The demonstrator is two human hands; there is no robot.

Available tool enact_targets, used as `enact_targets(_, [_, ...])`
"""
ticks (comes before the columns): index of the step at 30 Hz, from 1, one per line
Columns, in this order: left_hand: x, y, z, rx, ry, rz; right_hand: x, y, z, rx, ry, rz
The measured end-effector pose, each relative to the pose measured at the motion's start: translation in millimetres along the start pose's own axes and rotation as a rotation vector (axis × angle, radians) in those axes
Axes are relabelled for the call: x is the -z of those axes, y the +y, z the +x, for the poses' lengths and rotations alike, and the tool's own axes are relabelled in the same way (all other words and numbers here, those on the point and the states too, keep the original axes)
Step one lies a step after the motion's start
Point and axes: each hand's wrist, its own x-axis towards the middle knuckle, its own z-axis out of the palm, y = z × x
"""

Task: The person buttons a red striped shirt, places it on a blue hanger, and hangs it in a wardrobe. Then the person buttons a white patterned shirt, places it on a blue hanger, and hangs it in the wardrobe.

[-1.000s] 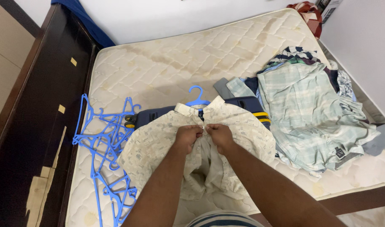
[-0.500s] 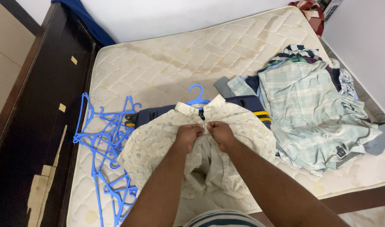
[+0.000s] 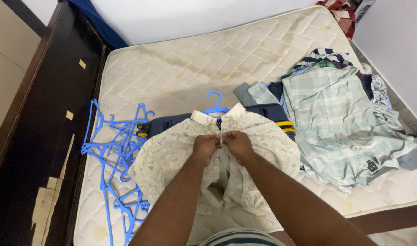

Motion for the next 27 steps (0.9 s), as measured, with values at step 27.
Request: enact_targets(27, [46, 2, -33, -0.191, 0.268, 0.262, 44, -30, -44, 0.230, 0.351, -0.403])
